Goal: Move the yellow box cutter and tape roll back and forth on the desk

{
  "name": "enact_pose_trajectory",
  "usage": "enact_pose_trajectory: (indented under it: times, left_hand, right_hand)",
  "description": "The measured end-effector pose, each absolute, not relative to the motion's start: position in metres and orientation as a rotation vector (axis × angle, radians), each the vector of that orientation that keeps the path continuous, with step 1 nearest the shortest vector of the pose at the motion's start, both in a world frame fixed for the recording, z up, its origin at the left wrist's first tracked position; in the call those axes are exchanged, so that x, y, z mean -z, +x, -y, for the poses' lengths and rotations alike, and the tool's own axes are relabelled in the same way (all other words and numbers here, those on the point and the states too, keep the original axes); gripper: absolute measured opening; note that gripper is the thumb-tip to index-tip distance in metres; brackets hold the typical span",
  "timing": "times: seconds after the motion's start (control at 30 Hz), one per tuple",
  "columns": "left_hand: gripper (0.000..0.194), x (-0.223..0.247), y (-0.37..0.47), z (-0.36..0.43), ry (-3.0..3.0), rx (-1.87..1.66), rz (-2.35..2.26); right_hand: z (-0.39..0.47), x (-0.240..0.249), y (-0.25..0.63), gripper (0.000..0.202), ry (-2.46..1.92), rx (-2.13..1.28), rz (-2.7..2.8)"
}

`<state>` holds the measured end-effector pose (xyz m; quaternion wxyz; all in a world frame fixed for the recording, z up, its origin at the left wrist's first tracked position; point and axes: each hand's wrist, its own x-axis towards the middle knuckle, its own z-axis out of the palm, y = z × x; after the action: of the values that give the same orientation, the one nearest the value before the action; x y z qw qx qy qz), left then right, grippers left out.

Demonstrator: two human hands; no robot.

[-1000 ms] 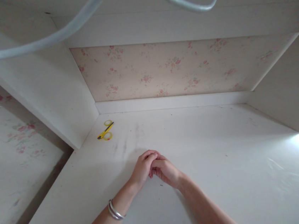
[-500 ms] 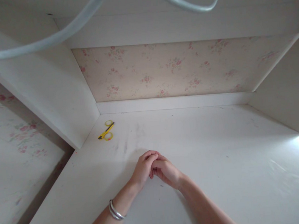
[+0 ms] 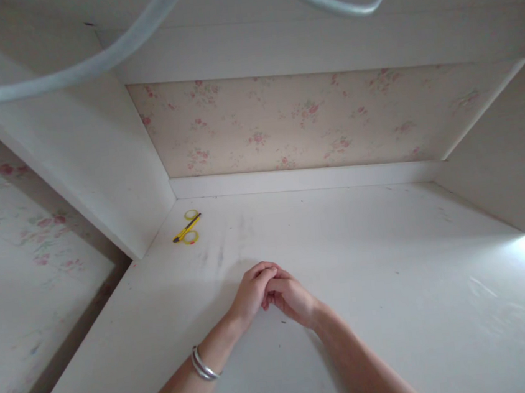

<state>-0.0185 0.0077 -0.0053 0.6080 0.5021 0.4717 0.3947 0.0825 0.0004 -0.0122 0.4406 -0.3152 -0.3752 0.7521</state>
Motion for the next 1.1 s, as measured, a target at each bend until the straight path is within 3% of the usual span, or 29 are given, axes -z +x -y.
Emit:
enact_pose_trajectory:
  times: [1.1]
  left_hand:
    - [0.028,0.0083,-0.0186,-0.0077,1.174,-0.902,-1.069]
  right_hand:
    - [0.0016,0.0083,0.0824,0.018,-0.797,-1.867,0.945]
